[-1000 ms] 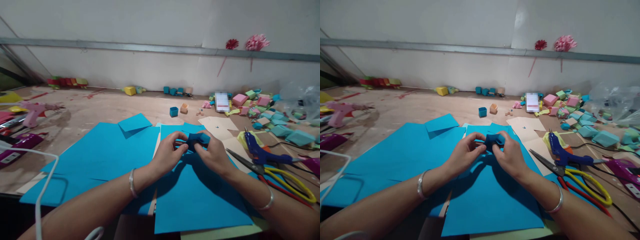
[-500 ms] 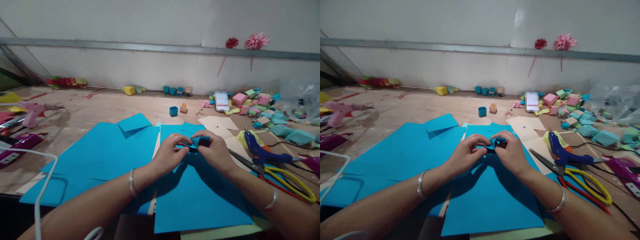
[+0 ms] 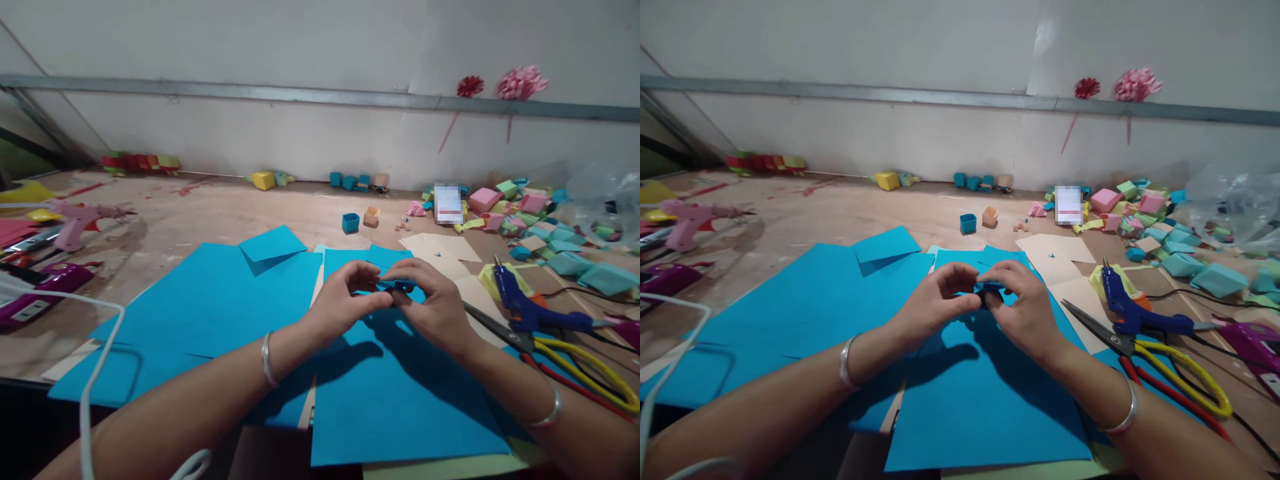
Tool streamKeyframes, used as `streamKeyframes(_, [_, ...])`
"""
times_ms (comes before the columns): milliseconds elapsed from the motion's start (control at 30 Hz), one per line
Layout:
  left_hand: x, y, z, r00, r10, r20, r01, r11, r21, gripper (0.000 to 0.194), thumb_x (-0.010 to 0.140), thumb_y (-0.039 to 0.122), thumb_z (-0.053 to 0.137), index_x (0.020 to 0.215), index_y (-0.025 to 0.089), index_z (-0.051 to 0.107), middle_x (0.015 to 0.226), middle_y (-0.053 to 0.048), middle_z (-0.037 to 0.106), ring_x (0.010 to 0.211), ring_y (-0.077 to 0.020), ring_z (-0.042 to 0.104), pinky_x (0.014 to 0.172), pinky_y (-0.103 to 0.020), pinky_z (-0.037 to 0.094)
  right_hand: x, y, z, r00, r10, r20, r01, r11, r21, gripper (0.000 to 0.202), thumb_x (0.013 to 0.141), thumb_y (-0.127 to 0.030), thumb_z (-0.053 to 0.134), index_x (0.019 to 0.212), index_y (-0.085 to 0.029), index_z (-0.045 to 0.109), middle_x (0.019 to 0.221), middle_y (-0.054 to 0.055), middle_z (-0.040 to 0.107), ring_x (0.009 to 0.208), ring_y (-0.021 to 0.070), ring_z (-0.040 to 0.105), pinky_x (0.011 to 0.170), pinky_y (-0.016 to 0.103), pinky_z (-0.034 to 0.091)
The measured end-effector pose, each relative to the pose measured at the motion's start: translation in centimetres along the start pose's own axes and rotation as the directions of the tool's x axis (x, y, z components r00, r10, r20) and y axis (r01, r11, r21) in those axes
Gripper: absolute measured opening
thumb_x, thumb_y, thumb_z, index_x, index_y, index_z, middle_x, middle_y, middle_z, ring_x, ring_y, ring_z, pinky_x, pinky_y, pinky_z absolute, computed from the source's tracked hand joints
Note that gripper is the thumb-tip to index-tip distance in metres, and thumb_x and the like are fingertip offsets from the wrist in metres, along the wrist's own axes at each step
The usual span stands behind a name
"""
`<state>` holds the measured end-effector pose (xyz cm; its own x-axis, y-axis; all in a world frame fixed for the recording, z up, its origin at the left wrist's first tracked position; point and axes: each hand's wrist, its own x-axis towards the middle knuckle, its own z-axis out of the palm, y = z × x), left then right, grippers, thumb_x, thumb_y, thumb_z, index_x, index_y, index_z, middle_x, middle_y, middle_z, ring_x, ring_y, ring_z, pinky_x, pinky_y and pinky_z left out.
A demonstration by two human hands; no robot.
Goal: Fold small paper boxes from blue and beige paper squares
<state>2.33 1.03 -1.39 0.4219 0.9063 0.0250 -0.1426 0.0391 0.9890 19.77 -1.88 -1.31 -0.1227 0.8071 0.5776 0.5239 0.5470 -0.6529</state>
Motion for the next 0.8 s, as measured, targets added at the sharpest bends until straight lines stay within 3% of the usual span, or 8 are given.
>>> streamKeyframes(100, [-0.03, 0.03, -0.16, 0.983, -0.162, 0.086, 0.178, 0.954, -0.242, 0.034, 0.072, 0.031, 0.08, 0.1, 0.019, 0.068, 0.101, -0.006, 0.066, 0.089, -0.0167, 0.062, 0.081, -0.033, 0.051, -0.02, -0.17, -0.08, 0.999, 0.0, -0.045, 0.002, 0.999, 0.043, 0.026, 0.081, -0.007, 0.06, 0.096, -0.026, 0.071, 0.096, 0.001, 0.067, 0.091, 0.0164, 0.062, 0.078, 0.031, 0.05])
streamKeyframes(200, [0.02, -0.24, -0.2, 0.961, -0.24, 0.139, 0.275, 0.891, -0.362, 0.036, 0.069, 0.03, 0.083, 0.1, 0.019, 0.07, 0.088, -0.004, 0.065, 0.077, -0.0139, 0.061, 0.084, -0.039, 0.053, -0.01, -0.29, -0.04, 0.999, 0.022, -0.048, -0.018, 0.996, 0.082, 0.029, 0.081, -0.005, 0.059, 0.095, -0.027, 0.072, 0.096, 0.001, 0.067, 0.091, 0.0155, 0.062, 0.077, 0.03, 0.05])
streamKeyframes(367, [0.01, -0.41, -0.01, 0.974, -0.207, 0.091, 0.226, 0.899, -0.376, 0.028, 0.069, 0.03, 0.083, 0.088, 0.017, 0.067, 0.07, 0.003, 0.057, 0.063, -0.0083, 0.053, 0.08, -0.038, 0.055, -0.09, -0.17, 0.1, 0.997, 0.081, -0.013, -0.078, 0.987, 0.14, 0.027, 0.082, -0.007, 0.058, 0.095, -0.026, 0.072, 0.096, 0.002, 0.066, 0.09, 0.0156, 0.062, 0.071, 0.029, 0.05])
streamKeyframes(700, [-0.04, -0.36, 0.14, 0.98, -0.189, 0.062, 0.199, 0.928, -0.314, 0.028, 0.07, 0.034, 0.082, 0.08, 0.017, 0.063, 0.073, 0.002, 0.056, 0.07, -0.01, 0.055, 0.07, -0.027, 0.053, -0.3, -0.19, 0.0, 0.999, -0.028, -0.027, 0.031, 0.995, 0.091, 0.02, 0.081, -0.013, 0.069, 0.092, -0.029, 0.074, 0.09, 0.001, 0.065, 0.085, 0.0143, 0.063, 0.074, 0.029, 0.052])
streamKeyframes(800, [-0.12, -0.33, 0.09, 0.972, -0.199, 0.123, 0.23, 0.903, -0.364, 0.028, 0.071, 0.036, 0.082, 0.081, 0.018, 0.064, 0.069, 0.003, 0.054, 0.067, -0.0091, 0.054, 0.074, -0.028, 0.052, -0.46, -0.14, -0.07, 0.999, -0.004, -0.052, 0.011, 0.992, 0.126, 0.024, 0.081, -0.012, 0.067, 0.093, -0.032, 0.075, 0.089, -0.001, 0.065, 0.081, 0.0129, 0.062, 0.068, 0.027, 0.051])
